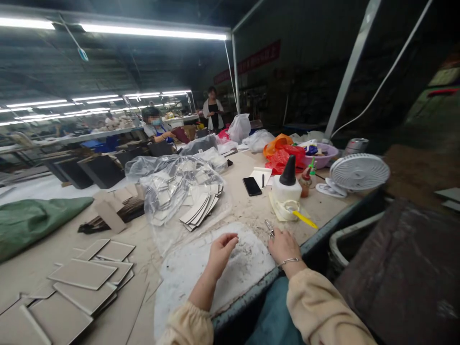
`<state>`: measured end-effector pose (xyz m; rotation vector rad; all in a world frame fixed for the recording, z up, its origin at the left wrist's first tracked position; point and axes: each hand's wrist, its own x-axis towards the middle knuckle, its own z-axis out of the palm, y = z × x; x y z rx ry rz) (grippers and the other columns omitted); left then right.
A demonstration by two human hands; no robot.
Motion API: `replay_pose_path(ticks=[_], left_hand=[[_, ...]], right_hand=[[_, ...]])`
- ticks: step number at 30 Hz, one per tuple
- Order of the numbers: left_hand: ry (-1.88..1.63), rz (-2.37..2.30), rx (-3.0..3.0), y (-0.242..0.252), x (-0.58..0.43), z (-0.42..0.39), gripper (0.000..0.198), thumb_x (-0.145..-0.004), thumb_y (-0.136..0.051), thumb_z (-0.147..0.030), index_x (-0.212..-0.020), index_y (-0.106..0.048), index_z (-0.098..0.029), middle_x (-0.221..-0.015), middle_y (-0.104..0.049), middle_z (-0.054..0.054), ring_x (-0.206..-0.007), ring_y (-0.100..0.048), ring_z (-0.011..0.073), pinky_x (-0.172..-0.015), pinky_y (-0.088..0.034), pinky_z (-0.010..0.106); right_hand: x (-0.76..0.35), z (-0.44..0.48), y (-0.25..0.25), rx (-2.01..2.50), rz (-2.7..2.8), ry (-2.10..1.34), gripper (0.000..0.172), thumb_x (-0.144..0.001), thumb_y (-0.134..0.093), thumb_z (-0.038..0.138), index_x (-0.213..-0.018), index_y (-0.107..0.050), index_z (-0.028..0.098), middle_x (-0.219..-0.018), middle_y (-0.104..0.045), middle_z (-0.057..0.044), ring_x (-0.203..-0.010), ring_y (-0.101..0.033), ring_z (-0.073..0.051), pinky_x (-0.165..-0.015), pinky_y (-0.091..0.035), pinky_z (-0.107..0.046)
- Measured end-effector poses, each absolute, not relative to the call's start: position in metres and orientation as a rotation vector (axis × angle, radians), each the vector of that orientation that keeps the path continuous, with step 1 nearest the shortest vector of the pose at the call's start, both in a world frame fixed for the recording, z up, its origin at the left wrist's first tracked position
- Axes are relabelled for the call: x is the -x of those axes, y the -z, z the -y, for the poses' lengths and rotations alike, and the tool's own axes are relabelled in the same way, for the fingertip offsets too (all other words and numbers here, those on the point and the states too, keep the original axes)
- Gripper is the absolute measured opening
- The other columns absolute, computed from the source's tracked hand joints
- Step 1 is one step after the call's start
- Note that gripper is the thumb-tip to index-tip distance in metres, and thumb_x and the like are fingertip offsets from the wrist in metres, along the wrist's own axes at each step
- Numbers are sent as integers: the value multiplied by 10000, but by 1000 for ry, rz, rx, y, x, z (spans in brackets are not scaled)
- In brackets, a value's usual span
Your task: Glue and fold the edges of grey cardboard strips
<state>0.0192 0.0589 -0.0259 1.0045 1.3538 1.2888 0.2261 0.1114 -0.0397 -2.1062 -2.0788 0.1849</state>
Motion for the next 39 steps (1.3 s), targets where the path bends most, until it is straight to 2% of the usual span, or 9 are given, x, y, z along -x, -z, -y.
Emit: replay_pose_path(ticks=[7, 12, 14, 19, 22, 25, 32, 35, 39], left_hand=[[-1318, -1258, -742, 54, -14, -67, 425, -640, -734, -438, -909, -633, -126, -753, -661, 60, -684, -629, 152, -598, -476, 233], [-1304, -1199, -641, 53, -10, -66, 415, -640, -735, -436, -893, -629, -125, -756, -659, 59, -609, -612, 127, -537, -450, 211], [-1282, -1161, -626, 53, -12, -67, 404, -645, -735, -421, -895, -633, -120, -767, -662, 66, -634, -620, 133, -553, -453, 214], [-1255, -995, -547, 51, -13, -66, 462, -646, -758, -393, -984, -631, -106, -924, -676, 112, -778, -638, 171, -668, -474, 256], [-1219, -849, -547, 47, -12, -62, 467, -667, -756, -369, -1033, -638, -105, -976, -675, 122, -854, -630, 185, -738, -463, 274], [-1198, -738, -601, 43, -14, -56, 393, -687, -747, -327, -1004, -667, -108, -931, -681, 97, -849, -621, 167, -766, -440, 255], [-1143, -629, -539, 40, -22, -50, 313, -674, -750, -306, -844, -679, -53, -731, -665, 87, -588, -573, 121, -615, -416, 241], [-1223, -657, -503, 42, -24, -52, 292, -659, -759, -285, -802, -675, -45, -648, -628, 52, -469, -448, 43, -496, -327, 179], [-1289, -645, -436, 42, -26, -55, 307, -628, -767, -329, -738, -654, -65, -607, -588, 34, -456, -462, 63, -411, -274, 182]], right_hand=[[-230, -114, 45, 2089, 2154, -257, 276, -831, -458, 292, -1024, -618, 177, -878, -637, -123, -818, -601, -232, -674, -391, -311], [-225, -117, 46, 2036, 2109, -328, 317, -768, -484, 283, -1016, -631, 152, -776, -652, -97, -742, -596, -222, -662, -401, -315], [-221, -115, 46, 1908, 1922, -573, 370, -739, -516, 332, -1046, -630, 162, -731, -651, -56, -711, -583, -201, -650, -413, -301], [-197, -96, 33, 1264, 1248, -1605, 510, -699, -611, 398, -1149, -550, 166, -723, -589, -15, -544, -462, -112, -501, -366, -245], [-180, -81, 24, 995, 1099, -1953, 416, -677, -710, 388, -1017, -581, 187, -675, -481, 24, -546, -410, -79, -506, -349, -218], [-172, -73, 21, 908, 1142, -2161, 368, -711, -668, 520, -845, -564, 194, -639, -405, 31, -533, -364, -82, -494, -328, -226], [-175, -71, 27, 841, 1203, -2305, 467, -695, -589, 674, -733, -465, 226, -672, -417, 11, -611, -399, -128, -565, -356, -263], [-174, -70, 30, 827, 1132, -2356, 457, -708, -594, 660, -732, -516, 210, -656, -439, 10, -593, -385, -116, -552, -342, -251], [-174, -70, 33, 881, 1070, -2385, 478, -720, -593, 653, -836, -628, 191, -663, -458, 8, -562, -371, -91, -516, -305, -224]])
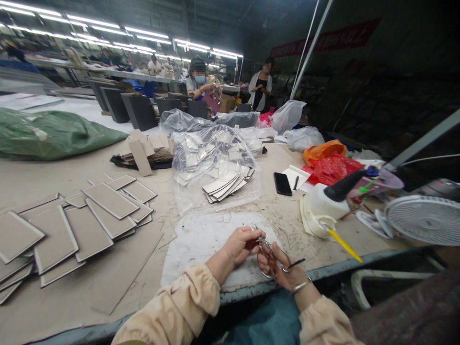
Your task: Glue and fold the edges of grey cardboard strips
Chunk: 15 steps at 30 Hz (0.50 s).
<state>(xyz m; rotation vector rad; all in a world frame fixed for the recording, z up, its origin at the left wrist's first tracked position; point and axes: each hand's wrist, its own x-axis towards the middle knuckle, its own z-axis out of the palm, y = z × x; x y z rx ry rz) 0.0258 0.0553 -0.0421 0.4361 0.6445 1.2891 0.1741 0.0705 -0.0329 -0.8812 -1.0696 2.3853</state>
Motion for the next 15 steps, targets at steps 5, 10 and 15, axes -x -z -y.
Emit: replay_pose_path(ticks=[5, 10, 15], left_hand=[[-1437, -665, -320, 44, -17, -61, 258, -601, -779, -267, -708, -651, -71, -657, -626, 64, -560, -564, 118, -496, -419, 212], [-1627, -729, -204, 50, 11, -74, 182, -688, -724, -292, -735, -634, -140, -761, -661, 33, -693, -604, 96, -681, -485, 209], [-1502, -763, -295, 47, 6, -69, 280, -650, -771, -330, -772, -650, -109, -804, -661, 74, -748, -627, 147, -670, -488, 245]], right_hand=[[-175, -68, 33, 882, 1123, -2405, 514, -729, -575, 661, -854, -658, 169, -609, -426, 20, -506, -334, -76, -474, -256, -217], [-179, -63, 33, 875, 1226, -2354, 499, -759, -561, 628, -899, -652, 158, -642, -475, 5, -537, -403, -84, -509, -305, -218], [-176, -67, 37, 1063, 1593, -1836, 481, -779, -554, 581, -999, -626, 159, -656, -508, 9, -558, -441, -106, -512, -339, -228]])
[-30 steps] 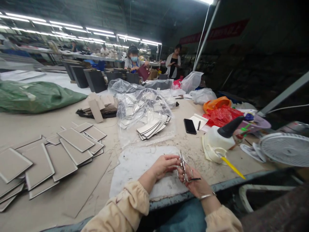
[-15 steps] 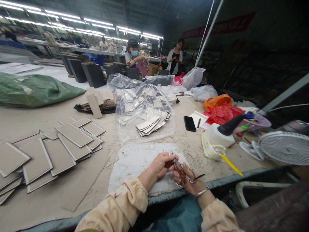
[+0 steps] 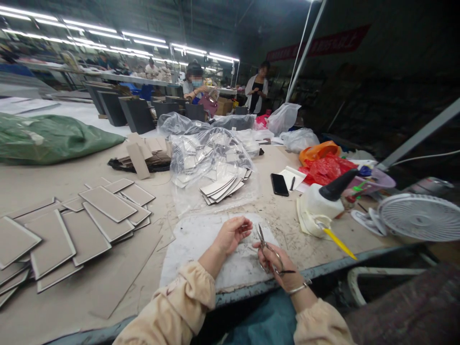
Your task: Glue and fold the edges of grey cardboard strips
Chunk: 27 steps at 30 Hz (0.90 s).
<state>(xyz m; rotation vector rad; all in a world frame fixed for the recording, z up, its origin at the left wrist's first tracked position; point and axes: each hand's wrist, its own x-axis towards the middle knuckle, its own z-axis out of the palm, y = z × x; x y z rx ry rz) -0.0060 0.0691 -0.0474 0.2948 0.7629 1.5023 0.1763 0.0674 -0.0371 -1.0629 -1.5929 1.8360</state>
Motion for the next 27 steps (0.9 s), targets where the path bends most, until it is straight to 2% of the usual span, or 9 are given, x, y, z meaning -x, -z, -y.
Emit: replay_pose_path(ticks=[3, 6, 10, 14, 20, 27], left_hand=[[-1397, -859, -454, 44, -6, -64, 340, -656, -764, -385, -817, -668, -102, -838, -662, 86, -790, -622, 151, -681, -469, 234], [-1352, -946, -574, 44, -12, -62, 375, -658, -749, -424, -845, -684, -105, -844, -666, 87, -783, -613, 148, -695, -461, 240], [-1299, -1088, -656, 48, -14, -63, 366, -599, -768, -417, -767, -693, -100, -709, -655, 61, -646, -581, 123, -631, -445, 232], [-1293, -1180, -623, 53, -13, -65, 327, -577, -761, -406, -667, -658, -109, -614, -632, 44, -537, -531, 95, -545, -408, 214], [-1294, -1252, -610, 54, -14, -66, 244, -608, -678, -355, -604, -544, -152, -528, -572, -1, -417, -445, 72, -426, -308, 193], [-1352, -1340, -663, 58, -17, -68, 282, -588, -653, -384, -553, -460, -181, -459, -477, -46, -403, -389, 70, -417, -284, 196]], right_hand=[[-173, -69, 43, 1272, 1927, -1187, 432, -773, -591, 512, -1025, -626, 162, -764, -605, -31, -665, -527, -152, -623, -415, -269], [-172, -69, 47, 1372, 2178, -511, 375, -808, -566, 423, -1064, -631, 157, -868, -640, -72, -785, -570, -198, -724, -429, -308], [-170, -69, 48, 1404, 2397, -26, 367, -837, -523, 311, -1157, -598, 147, -873, -636, -83, -831, -562, -228, -730, -421, -328], [-169, -68, 44, 1410, 2473, 131, 365, -845, -527, 282, -1185, -582, 161, -890, -631, -77, -845, -550, -234, -749, -401, -348], [-168, -65, 42, 1377, 2490, 127, 364, -824, -562, 222, -1186, -564, 177, -899, -623, -63, -880, -547, -223, -774, -369, -352], [-166, -64, 42, 1356, 2476, 109, 372, -795, -576, 148, -1164, -564, 188, -879, -622, -46, -865, -549, -213, -787, -344, -346]])
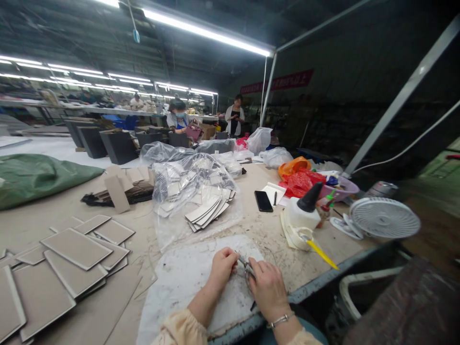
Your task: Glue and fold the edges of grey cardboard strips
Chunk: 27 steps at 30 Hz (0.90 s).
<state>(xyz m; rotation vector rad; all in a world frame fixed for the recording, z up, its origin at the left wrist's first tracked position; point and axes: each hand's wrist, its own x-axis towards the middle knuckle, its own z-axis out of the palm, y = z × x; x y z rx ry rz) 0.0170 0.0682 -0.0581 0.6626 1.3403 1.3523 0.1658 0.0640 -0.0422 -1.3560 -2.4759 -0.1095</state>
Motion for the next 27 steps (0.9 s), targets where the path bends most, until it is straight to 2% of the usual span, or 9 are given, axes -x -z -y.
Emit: replay_pose_path(ticks=[5, 8, 10, 13, 16, 20, 27], left_hand=[[-1343, -1382, -676, 58, -12, -71, 372, -653, -598, -524, -563, -500, -176, -480, -494, -21, -415, -414, 89, -428, -299, 212], [-1388, -1441, -718, 57, -10, -73, 425, -690, -544, -597, -592, -508, -186, -536, -522, -10, -465, -478, 114, -449, -332, 219], [-1363, -1491, -869, 56, -11, -72, 386, -664, -603, -569, -629, -550, -188, -562, -552, -6, -501, -515, 133, -467, -344, 226], [-1262, -1544, -1078, 58, -12, -70, 317, -656, -642, -493, -597, -590, -186, -486, -535, -11, -479, -491, 136, -486, -336, 235], [-1263, -1598, -1055, 61, -6, -71, 364, -707, -579, -508, -537, -552, -188, -465, -522, -7, -463, -467, 132, -487, -332, 237], [-1341, -1678, -969, 62, 5, -74, 413, -741, -514, -582, -601, -526, -194, -545, -548, 1, -504, -490, 136, -495, -348, 236], [-1403, -1563, -880, 66, -3, -77, 520, -683, -542, -691, -534, -489, -195, -518, -506, 3, -501, -466, 133, -514, -358, 251]], right_hand=[[-170, -62, 40, 1389, 2468, 68, 384, -772, -578, 120, -1147, -570, 198, -871, -620, -41, -862, -544, -218, -776, -334, -345], [-172, -62, 39, 1431, 2450, 67, 386, -766, -572, 107, -1139, -576, 205, -867, -619, -40, -861, -536, -220, -773, -326, -348], [-171, -62, 39, 1428, 2456, 67, 383, -770, -565, 109, -1139, -577, 213, -871, -621, -41, -865, -532, -218, -775, -322, -347], [-169, -62, 37, 1391, 2489, 40, 377, -774, -559, 114, -1134, -579, 225, -888, -624, -41, -877, -527, -215, -792, -321, -342], [-170, -60, 35, 1403, 2490, 5, 383, -768, -562, 111, -1130, -583, 234, -894, -627, -35, -889, -534, -212, -802, -329, -338], [-183, -67, 38, 1561, 2416, 18, 330, -789, -565, 162, -1113, -598, 218, -890, -638, -51, -884, -561, -223, -771, -358, -337], [-220, -118, 47, 1891, 2229, -20, 234, -821, -506, 287, -979, -637, 173, -826, -653, -106, -742, -612, -240, -643, -413, -336]])
